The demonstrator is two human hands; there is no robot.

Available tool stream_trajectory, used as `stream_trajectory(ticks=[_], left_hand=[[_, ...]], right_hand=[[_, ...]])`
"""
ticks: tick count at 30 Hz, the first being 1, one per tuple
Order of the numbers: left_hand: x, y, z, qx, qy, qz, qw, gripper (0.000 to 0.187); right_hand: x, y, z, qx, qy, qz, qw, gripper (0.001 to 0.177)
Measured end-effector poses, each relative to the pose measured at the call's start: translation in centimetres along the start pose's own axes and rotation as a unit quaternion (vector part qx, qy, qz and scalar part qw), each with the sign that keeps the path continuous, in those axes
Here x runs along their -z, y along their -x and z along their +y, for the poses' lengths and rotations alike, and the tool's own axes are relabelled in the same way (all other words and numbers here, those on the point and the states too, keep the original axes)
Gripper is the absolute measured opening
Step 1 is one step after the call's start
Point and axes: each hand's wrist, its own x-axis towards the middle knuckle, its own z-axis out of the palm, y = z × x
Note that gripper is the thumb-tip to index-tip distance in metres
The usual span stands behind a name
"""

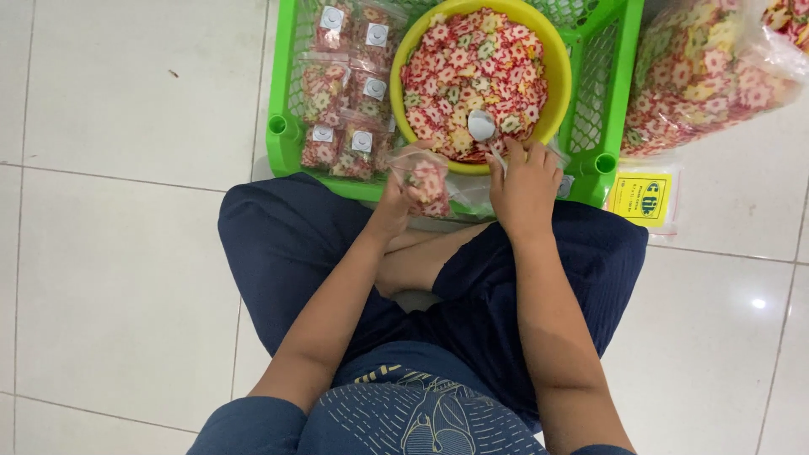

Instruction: Scooping colorful snacks from a bowl into small plastic bags using a spoon while sitting on the floor.

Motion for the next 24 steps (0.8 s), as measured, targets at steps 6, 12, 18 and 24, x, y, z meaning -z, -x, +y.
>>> stream_trajectory(ticks=[6,12,18,24], left_hand=[[-1.0,0.3,-1.4,-0.025,0.092,0.083,0.992,0.087],[-0.4,0.3,1.0,-0.024,-0.027,0.057,0.998,0.056],[-2.2,1.3,1.1,0.031,-0.098,0.106,0.989,0.062],[-1.5,1.0,0.6,0.070,-0.088,0.148,0.983,0.049]], right_hand=[[-1.1,0.2,0.2,0.000,-0.036,0.016,0.999,0.040],[-4.9,-0.8,2.8,-0.108,-0.126,-0.100,0.981,0.036],[-8.6,-1.7,4.7,-0.097,-0.106,-0.100,0.985,0.020],[-4.9,-2.1,3.1,-0.124,-0.182,-0.144,0.965,0.029]])
